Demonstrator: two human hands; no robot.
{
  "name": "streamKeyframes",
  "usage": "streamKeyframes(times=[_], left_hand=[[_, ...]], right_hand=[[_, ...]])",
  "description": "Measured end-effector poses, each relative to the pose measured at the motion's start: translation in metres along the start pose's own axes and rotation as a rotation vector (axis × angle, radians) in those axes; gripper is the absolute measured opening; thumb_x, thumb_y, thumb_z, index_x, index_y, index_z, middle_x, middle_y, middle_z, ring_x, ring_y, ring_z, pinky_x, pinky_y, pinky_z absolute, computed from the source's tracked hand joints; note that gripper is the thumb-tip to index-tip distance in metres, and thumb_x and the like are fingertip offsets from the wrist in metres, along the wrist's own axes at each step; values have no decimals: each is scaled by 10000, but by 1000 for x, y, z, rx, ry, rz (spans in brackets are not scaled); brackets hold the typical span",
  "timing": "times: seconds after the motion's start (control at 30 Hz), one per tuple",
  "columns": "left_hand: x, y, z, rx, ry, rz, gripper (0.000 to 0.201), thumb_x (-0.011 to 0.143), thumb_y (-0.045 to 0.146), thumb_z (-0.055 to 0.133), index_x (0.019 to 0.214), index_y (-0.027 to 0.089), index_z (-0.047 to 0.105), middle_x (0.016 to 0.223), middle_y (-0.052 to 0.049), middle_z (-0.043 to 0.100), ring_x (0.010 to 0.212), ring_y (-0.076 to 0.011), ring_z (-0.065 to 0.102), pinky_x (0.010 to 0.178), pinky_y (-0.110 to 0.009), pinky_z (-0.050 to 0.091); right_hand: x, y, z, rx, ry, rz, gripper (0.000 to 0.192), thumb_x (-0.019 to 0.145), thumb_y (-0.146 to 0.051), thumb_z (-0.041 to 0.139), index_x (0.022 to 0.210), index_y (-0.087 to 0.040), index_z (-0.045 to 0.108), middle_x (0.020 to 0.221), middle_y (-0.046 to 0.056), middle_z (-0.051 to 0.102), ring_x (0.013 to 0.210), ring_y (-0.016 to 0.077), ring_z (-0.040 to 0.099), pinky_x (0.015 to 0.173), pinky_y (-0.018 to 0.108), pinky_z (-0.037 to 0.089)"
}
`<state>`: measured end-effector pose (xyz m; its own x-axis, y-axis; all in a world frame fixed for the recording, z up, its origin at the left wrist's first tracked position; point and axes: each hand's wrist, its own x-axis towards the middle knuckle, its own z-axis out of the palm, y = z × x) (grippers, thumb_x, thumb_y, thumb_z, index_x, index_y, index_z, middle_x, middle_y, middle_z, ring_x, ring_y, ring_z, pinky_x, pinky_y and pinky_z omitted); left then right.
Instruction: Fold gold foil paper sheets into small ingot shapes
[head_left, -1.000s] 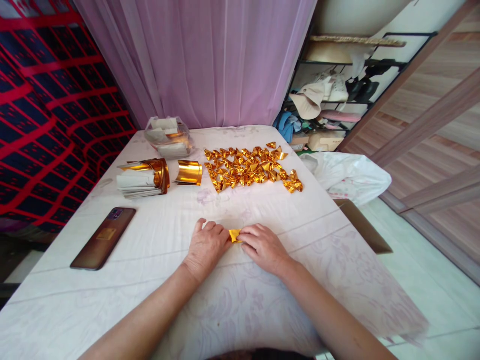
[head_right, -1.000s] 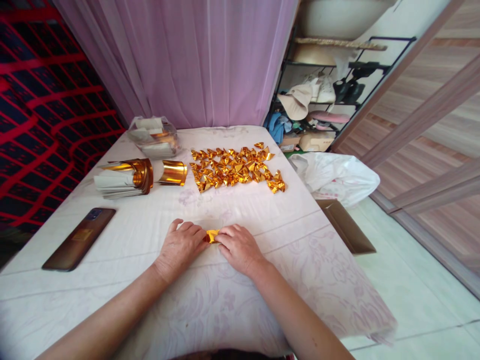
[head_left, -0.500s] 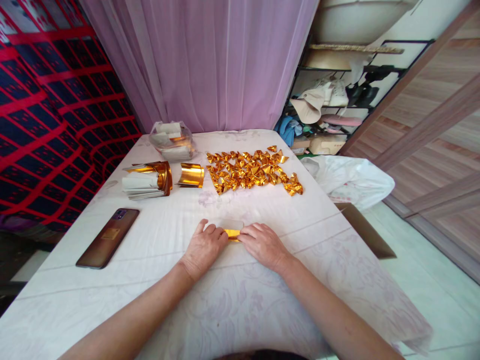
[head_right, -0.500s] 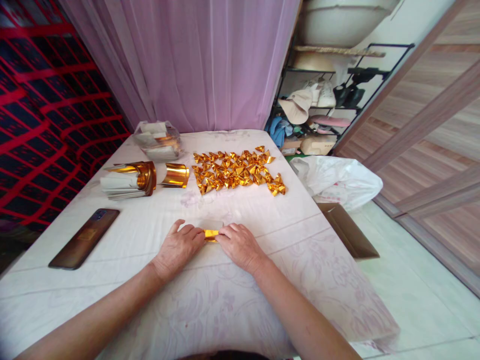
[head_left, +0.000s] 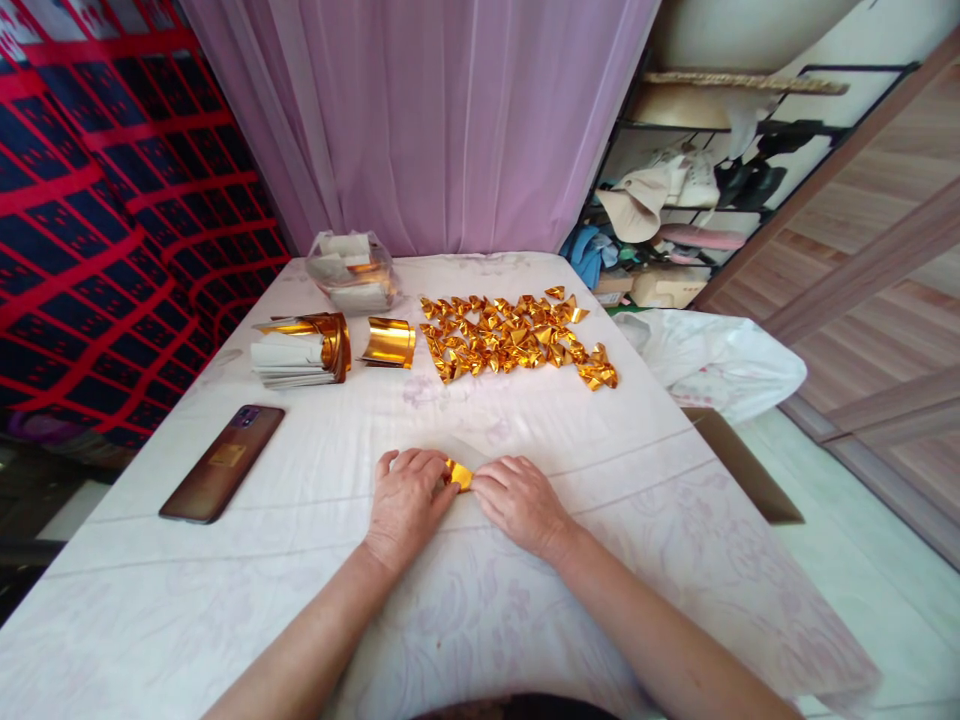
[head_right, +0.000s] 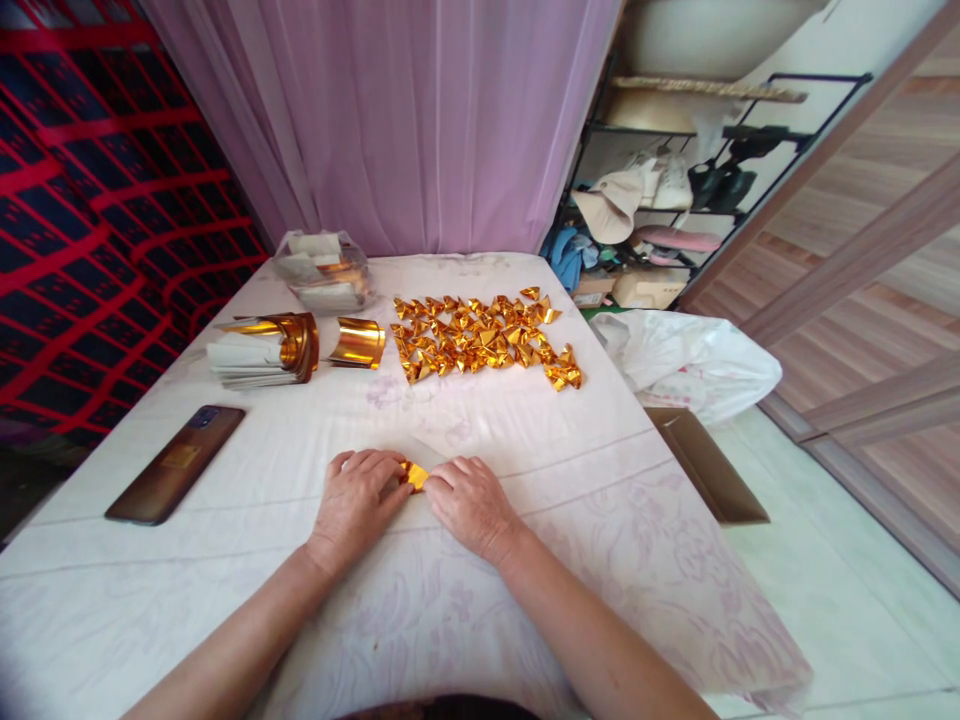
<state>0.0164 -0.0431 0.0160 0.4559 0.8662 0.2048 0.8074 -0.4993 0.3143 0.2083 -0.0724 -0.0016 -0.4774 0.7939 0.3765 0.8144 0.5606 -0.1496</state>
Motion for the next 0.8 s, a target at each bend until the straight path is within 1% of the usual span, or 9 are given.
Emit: streamKeyframes(times=[0.17, 0.3, 0.53, 0.6, 0.73, 0.8], left_hand=[[1, -2, 0, -30, 3, -8, 25, 857, 228, 633, 855, 247, 649, 1018, 15, 724, 970, -218, 615, 896, -432, 353], [0, -2, 0, -49, 2, -11, 56, 864, 222, 624, 892, 258, 658, 1028, 13, 723, 980, -220, 608, 901, -434, 352], [-2, -1, 0, -55, 8, -4, 62, 882, 237, 603, 908, 246, 658, 1041, -7, 720, 1004, -230, 607, 948, -461, 339], [-2, -1, 0, -47, 11, 1, 63, 888, 267, 600, 906, 241, 655, 1036, -14, 719, 1002, -235, 608, 972, -478, 328], [-3, 0, 2, -16, 24, 11, 138, 888, 363, 610, 892, 230, 647, 1011, -36, 717, 992, -254, 610, 999, -507, 315], [-2, 2, 3, -3, 27, 4, 137, 881, 362, 619, 889, 228, 645, 998, -37, 715, 979, -253, 612, 1001, -509, 316]], right_hand=[[5, -2, 6, 16, -17, 142, 120, 922, -179, 555, 846, -208, 643, 788, 18, 661, 766, 164, 573, 706, 304, 363], [8, -2, 11, 52, -3, 209, 140, 934, -190, 540, 837, -209, 638, 773, 18, 665, 755, 166, 586, 708, 296, 374], [8, -3, 13, 141, 22, 279, 135, 938, -207, 527, 842, -210, 621, 761, 13, 666, 742, 163, 598, 707, 287, 382], [8, -4, 14, 150, 33, 292, 136, 933, -204, 531, 827, -212, 617, 750, 9, 662, 734, 162, 596, 704, 286, 378], [9, -5, 15, 156, 52, 317, 151, 926, -203, 536, 793, -217, 606, 715, -1, 646, 707, 155, 584, 697, 282, 368], [9, -5, 15, 154, 58, 322, 153, 928, -209, 533, 793, -218, 603, 716, -1, 643, 704, 153, 578, 696, 280, 364]])
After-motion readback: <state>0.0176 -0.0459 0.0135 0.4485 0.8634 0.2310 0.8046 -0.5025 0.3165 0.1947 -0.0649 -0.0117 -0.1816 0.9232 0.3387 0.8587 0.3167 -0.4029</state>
